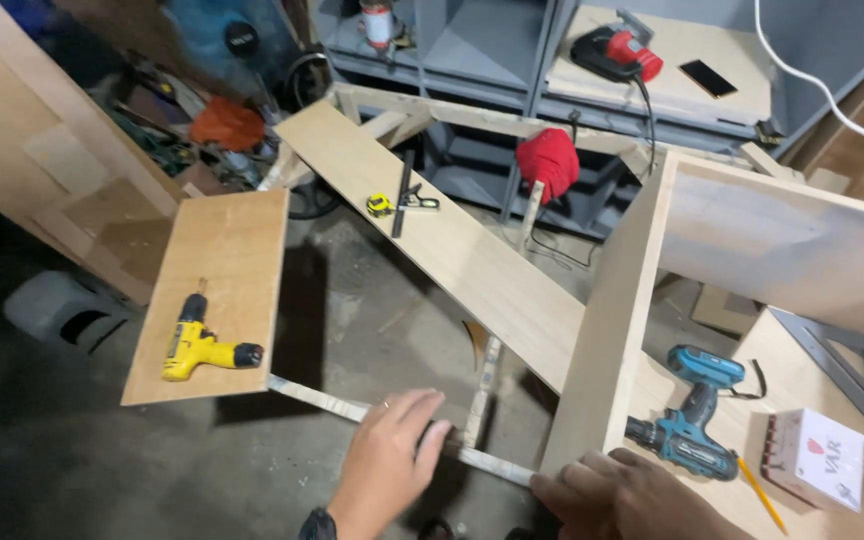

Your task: Measuring and aligning wooden boards using corner clamps and a tape measure to assemble a box structure.

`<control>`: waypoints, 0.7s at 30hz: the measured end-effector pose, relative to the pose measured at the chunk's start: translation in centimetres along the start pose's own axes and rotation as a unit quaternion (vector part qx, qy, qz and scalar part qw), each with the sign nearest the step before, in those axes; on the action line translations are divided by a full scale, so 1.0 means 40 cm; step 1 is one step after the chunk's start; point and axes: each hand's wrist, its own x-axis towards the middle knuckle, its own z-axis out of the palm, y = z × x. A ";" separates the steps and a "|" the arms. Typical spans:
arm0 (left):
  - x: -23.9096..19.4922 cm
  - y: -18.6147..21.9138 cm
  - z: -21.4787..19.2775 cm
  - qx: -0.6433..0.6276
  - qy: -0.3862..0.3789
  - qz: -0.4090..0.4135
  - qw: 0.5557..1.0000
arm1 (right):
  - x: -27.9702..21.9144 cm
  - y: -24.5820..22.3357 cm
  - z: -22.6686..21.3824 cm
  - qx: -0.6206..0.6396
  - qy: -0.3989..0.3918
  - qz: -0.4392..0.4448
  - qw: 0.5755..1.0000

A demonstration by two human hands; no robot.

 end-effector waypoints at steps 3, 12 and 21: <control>0.068 -0.069 0.037 0.005 -0.066 -0.050 0.997 | 0.004 0.038 -0.002 -0.033 0.042 -0.008 0.999; 0.403 -0.507 0.064 -0.003 -0.067 -0.144 0.987 | 0.143 0.062 0.147 -0.064 0.128 0.068 0.987; 0.731 -1.174 0.364 0.074 -0.146 -0.206 0.965 | 0.413 -0.008 0.135 0.045 0.163 0.352 0.921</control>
